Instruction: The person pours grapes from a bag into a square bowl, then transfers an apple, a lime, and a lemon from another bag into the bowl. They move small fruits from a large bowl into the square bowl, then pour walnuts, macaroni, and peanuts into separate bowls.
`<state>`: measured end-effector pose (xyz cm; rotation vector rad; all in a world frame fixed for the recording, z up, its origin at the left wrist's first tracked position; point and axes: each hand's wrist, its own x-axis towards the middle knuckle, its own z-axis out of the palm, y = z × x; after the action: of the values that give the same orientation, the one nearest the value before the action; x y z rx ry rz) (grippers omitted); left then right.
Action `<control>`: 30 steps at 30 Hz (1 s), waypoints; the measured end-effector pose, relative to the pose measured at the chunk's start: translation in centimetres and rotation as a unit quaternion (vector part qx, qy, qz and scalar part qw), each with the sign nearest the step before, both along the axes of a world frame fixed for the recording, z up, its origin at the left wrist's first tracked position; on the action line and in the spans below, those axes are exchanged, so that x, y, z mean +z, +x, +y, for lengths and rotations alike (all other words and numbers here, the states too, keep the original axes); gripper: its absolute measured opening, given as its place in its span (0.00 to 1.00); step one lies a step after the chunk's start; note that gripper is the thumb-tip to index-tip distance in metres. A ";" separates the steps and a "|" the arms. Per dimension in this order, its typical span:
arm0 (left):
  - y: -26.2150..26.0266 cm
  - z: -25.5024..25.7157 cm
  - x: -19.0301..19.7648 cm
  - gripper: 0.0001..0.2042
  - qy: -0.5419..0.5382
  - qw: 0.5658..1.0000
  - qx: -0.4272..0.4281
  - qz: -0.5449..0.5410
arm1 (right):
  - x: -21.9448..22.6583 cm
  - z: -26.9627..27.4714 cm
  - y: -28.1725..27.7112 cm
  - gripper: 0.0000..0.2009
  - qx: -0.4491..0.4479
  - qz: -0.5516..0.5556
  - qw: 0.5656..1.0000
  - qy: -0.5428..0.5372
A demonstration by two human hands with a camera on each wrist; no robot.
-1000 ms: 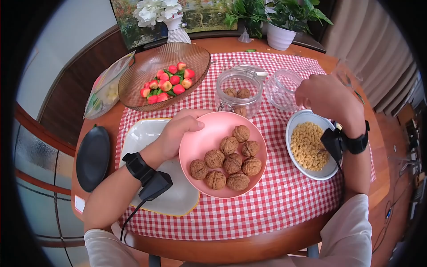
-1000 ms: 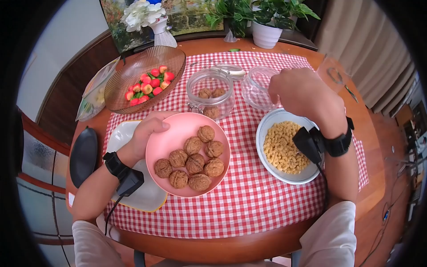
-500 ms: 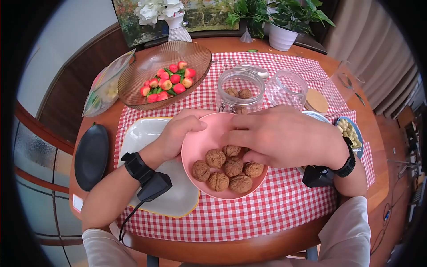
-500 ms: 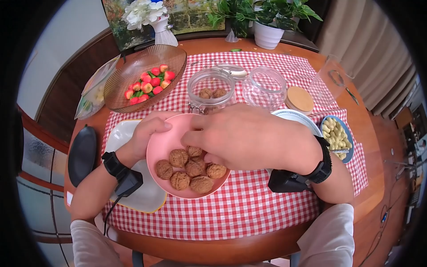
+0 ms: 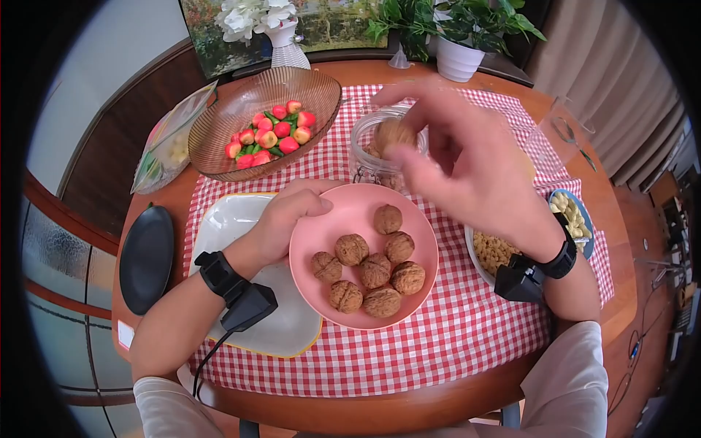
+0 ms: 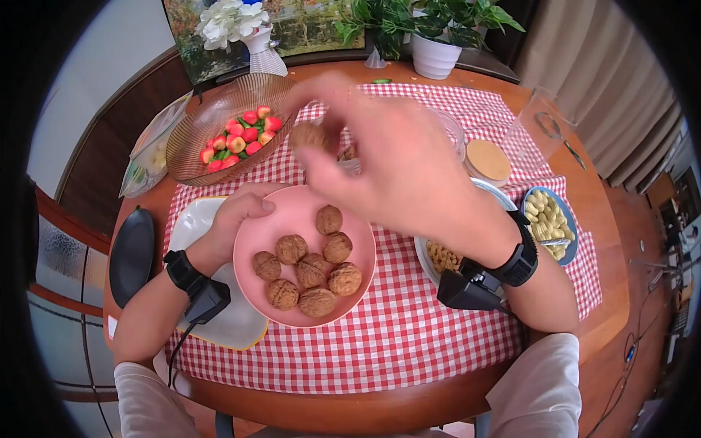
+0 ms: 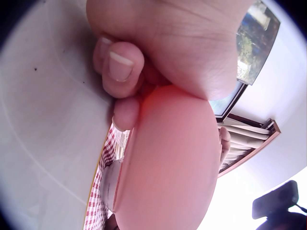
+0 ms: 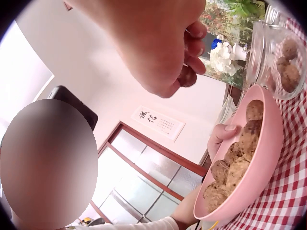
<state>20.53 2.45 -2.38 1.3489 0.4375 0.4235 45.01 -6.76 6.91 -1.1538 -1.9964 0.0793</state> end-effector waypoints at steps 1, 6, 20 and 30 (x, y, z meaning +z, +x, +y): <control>0.0 -0.1 0.2 0.28 0.000 1.000 0.000 0.000 | -0.1 0.2 0.1 0.17 0.000 0.000 1.000 0.000; 0.1 -0.2 0.2 0.28 0.002 1.000 0.014 -0.001 | -0.7 1.3 0.9 0.17 -0.093 0.060 0.994 -0.010; 0.2 0.0 -0.2 0.26 -0.011 1.000 0.006 -0.014 | -1.9 1.6 1.1 0.07 0.112 -0.089 0.988 -0.056; 0.2 0.1 -0.2 0.27 -0.004 1.000 0.006 -0.012 | -1.6 0.6 0.9 0.12 0.168 -0.240 0.940 -0.177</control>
<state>20.70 2.52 -2.62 1.3323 0.4270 0.4475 45.96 -6.15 5.27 -1.1081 -2.6887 0.3765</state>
